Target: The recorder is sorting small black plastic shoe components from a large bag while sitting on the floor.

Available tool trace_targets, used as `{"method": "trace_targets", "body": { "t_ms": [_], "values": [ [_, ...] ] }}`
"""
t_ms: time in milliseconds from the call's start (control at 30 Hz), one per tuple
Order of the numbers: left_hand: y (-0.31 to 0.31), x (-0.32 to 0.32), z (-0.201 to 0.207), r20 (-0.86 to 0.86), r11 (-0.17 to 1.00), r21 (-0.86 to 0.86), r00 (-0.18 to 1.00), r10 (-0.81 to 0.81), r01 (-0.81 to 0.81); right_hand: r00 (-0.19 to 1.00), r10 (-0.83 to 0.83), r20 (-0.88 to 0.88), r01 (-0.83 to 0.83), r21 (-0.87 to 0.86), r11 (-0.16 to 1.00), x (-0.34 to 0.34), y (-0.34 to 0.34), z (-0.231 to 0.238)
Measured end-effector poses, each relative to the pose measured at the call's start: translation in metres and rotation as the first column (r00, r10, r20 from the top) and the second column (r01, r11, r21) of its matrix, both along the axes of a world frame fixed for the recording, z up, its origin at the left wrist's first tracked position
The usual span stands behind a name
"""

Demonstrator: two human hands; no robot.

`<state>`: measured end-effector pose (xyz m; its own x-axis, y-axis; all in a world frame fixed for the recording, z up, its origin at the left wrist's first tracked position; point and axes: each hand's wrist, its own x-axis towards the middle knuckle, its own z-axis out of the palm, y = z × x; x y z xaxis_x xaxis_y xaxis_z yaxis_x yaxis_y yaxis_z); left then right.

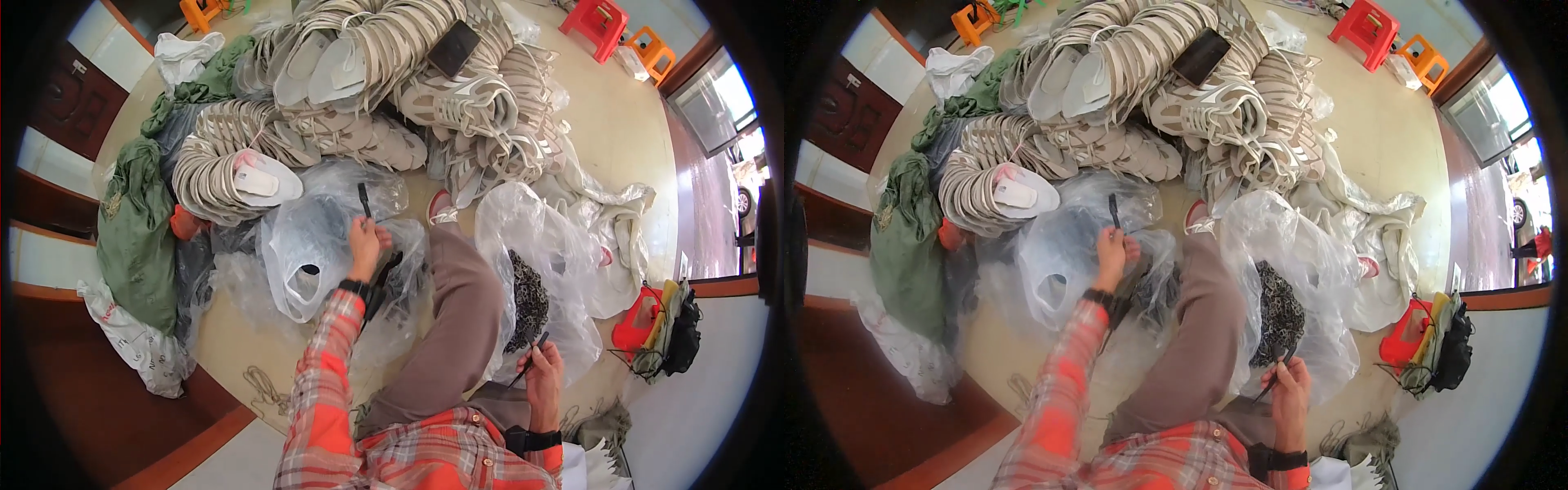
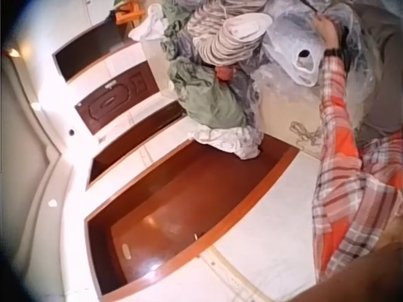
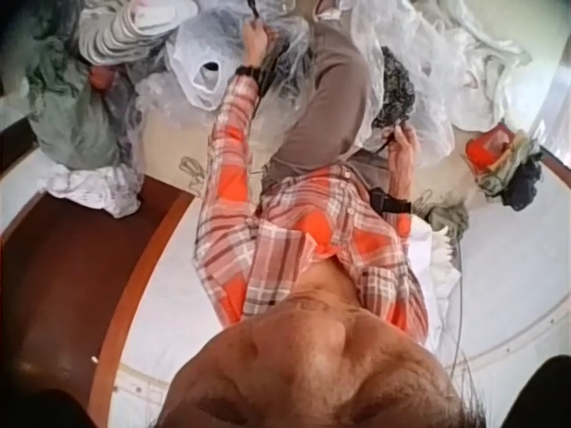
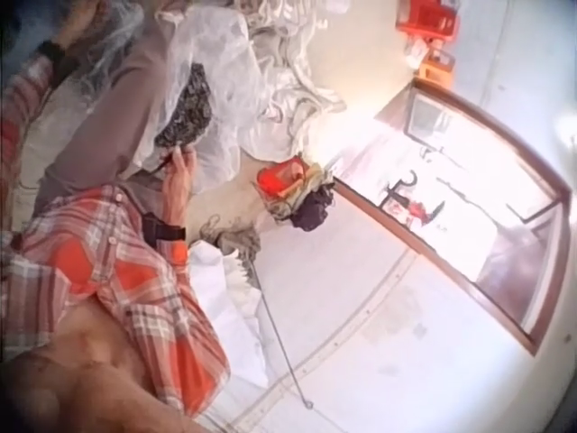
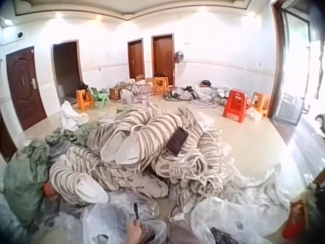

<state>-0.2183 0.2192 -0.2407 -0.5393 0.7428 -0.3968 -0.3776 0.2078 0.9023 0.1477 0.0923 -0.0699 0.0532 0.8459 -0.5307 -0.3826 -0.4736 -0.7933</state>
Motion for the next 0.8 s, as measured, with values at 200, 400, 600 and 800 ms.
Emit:
{"method": "trace_targets", "body": {
  "t_ms": [200, 400, 600, 800],
  "values": [
    [0.071, -0.059, -0.077, -0.22, 0.975, -0.162, 0.969, 0.111, -0.149, 0.999, -0.031, 0.036, 0.033, -0.049, 0.998, 0.001, 0.008, -0.007],
    [0.072, -0.122, -0.164, -0.121, 0.904, -0.126, 0.911, 0.395, -0.408, 1.0, -0.027, -0.006, 0.026, -0.077, 0.997, -0.002, 0.015, -0.003],
    [0.042, -0.118, -0.076, -0.722, 0.983, 0.139, 0.692, 0.017, 0.121, 0.999, 0.012, 0.03, -0.011, -0.031, 0.999, 0.006, 0.005, -0.008],
    [0.021, 0.05, 0.191, -0.525, 0.919, 0.321, 0.851, -0.026, 0.226, 0.995, -0.091, 0.033, 0.094, -0.08, 0.992, 0.02, -0.001, -0.005]
  ]
}}
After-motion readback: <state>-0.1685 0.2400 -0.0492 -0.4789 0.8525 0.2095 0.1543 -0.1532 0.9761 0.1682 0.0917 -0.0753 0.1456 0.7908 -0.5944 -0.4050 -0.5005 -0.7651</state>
